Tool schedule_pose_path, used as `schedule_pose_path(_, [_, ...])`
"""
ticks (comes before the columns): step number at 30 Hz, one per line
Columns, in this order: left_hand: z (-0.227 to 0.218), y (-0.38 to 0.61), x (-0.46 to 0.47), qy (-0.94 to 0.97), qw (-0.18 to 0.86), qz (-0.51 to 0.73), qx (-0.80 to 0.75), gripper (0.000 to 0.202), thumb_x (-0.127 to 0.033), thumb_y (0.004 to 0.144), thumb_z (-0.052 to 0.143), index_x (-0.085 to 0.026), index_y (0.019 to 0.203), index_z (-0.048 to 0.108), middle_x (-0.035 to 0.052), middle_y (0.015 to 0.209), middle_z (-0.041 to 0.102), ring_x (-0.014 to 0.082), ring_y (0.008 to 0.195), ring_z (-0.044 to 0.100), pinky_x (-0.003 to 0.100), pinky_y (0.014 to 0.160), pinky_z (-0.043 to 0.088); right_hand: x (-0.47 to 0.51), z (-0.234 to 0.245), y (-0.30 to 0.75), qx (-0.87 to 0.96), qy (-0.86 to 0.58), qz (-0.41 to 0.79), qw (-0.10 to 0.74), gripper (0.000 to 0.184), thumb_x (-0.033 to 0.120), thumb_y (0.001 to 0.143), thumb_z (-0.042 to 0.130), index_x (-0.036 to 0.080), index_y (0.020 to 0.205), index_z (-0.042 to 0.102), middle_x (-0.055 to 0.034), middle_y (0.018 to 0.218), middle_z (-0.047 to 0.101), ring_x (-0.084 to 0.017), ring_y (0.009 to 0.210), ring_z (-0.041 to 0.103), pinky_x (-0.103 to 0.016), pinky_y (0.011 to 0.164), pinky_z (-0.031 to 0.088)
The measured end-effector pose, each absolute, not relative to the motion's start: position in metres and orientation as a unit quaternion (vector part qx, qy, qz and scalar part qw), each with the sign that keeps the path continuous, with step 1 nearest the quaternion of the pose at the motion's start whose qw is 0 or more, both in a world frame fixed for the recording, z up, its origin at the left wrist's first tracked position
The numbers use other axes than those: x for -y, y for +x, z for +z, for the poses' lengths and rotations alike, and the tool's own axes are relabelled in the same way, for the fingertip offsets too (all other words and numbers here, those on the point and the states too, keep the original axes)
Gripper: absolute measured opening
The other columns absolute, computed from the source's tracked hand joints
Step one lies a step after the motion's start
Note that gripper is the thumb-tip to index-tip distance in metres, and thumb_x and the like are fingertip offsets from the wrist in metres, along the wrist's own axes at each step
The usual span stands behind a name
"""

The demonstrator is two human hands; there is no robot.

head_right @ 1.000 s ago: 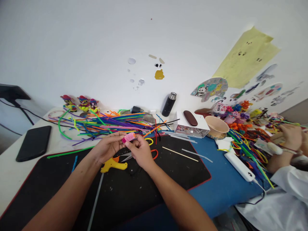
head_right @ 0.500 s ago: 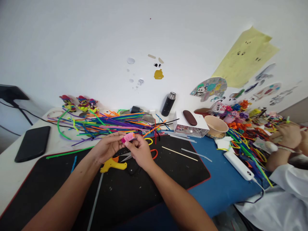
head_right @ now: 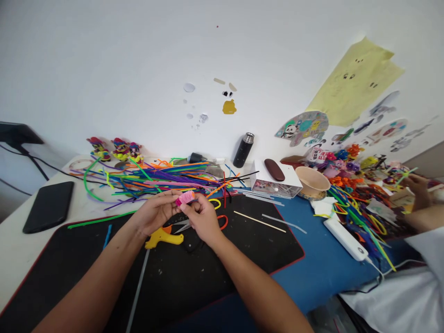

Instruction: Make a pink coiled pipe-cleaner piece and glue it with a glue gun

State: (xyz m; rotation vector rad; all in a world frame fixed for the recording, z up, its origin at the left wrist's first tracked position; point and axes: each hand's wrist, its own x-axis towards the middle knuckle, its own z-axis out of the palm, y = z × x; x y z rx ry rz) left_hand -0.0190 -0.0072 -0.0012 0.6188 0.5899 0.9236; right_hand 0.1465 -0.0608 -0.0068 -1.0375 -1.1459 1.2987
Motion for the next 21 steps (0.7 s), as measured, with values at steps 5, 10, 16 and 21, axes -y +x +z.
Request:
schedule_pose_path(5, [-0.0014,-0.019,0.0074,0.287,0.806,0.436,-0.278,0.024,-0.018,0.069,0.093,-0.01,0.087,0.081,0.008,0.085,0.077,0.0166,0.073,0.07,0.028,0.071,0.057,0.06,-0.0077,0.1454,0.479,-0.43,0.546,0.536,0.045,0.058,0.085,0.084,0.022,0.1,0.062,0.0126,0.052,0.046,-0.007,0.036,0.034,-0.021,0.036,0.026])
schedule_pose_path(10, [-0.0004,-0.019,0.0075,0.279,0.806,0.438,-0.282,0.025,-0.019,0.067,0.094,-0.01,0.086,0.08,0.0076,0.082,0.077,0.0162,0.072,0.07,0.027,0.069,0.057,0.059,-0.0072,0.1449,0.482,-0.429,0.545,0.535,0.045,0.059,0.085,0.083,0.022,0.1,0.062,0.0124,0.052,0.047,-0.006,0.036,0.034,-0.021,0.036,0.027])
schedule_pose_path(16, [-0.0001,-0.0193,0.0071,0.279,0.806,0.437,-0.284,0.026,-0.019,0.066,0.095,-0.011,0.086,0.081,0.0071,0.083,0.077,0.0162,0.073,0.07,0.027,0.07,0.058,0.0597,-0.0065,0.1449,0.485,-0.431,0.543,0.533,0.043,0.058,0.087,0.082,0.022,0.101,0.062,0.0128,0.052,0.046,-0.007,0.036,0.034,-0.022,0.037,0.027])
schedule_pose_path(21, [-0.0007,-0.0193,0.007,0.278,0.807,0.439,-0.282,0.026,-0.019,0.067,0.094,-0.01,0.086,0.08,0.0071,0.082,0.076,0.0159,0.072,0.069,0.027,0.07,0.057,0.0597,-0.0059,0.1445,0.481,-0.427,0.547,0.536,0.044,0.058,0.086,0.083,0.023,0.101,0.062,0.0127,0.052,0.046,-0.007,0.036,0.033,-0.022,0.037,0.027])
